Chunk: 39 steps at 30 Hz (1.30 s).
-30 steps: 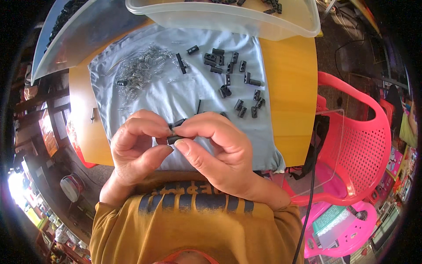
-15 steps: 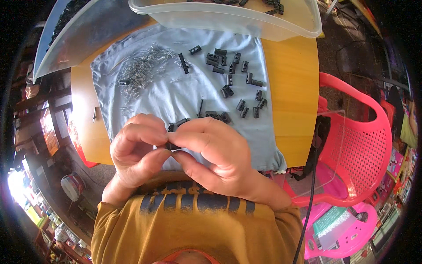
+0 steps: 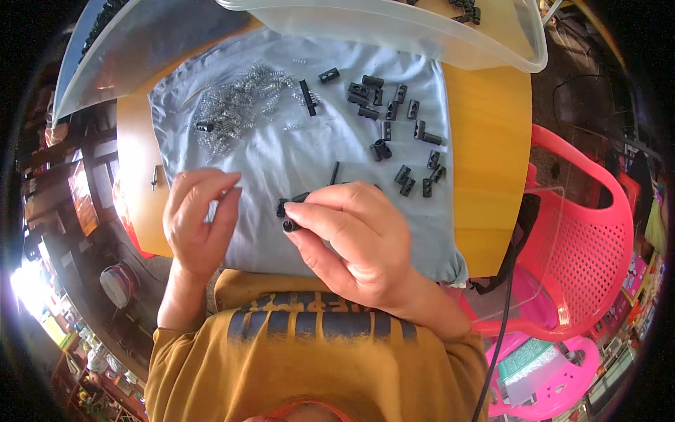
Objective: The person assembles cord locks by hand, inserting a spring into a plastic housing and then pressing a plunger into the housing. They repeat this process for several cord locks, picking up components from the table and placing the finished items back down.
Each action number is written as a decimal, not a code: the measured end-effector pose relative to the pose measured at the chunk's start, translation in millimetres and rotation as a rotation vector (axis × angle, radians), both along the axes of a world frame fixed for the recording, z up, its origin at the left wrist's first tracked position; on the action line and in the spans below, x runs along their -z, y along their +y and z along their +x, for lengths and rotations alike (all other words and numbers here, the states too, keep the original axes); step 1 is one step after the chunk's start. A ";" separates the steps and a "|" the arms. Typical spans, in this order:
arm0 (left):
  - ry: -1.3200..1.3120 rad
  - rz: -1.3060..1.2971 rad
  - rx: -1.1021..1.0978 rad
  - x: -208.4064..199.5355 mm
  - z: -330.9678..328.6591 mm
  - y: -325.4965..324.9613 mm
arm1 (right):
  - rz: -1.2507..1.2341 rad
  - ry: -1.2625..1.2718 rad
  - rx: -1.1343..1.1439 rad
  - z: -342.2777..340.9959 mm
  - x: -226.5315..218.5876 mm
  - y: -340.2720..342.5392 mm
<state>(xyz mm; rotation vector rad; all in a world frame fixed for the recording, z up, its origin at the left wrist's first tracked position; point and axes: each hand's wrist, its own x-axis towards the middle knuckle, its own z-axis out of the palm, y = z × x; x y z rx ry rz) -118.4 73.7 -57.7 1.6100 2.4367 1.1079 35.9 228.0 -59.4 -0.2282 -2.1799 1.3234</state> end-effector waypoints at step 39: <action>-0.413 0.023 0.272 -37.9 19.0 40.7 | -0.019 0.136 0.161 4.3 11.3 -0.8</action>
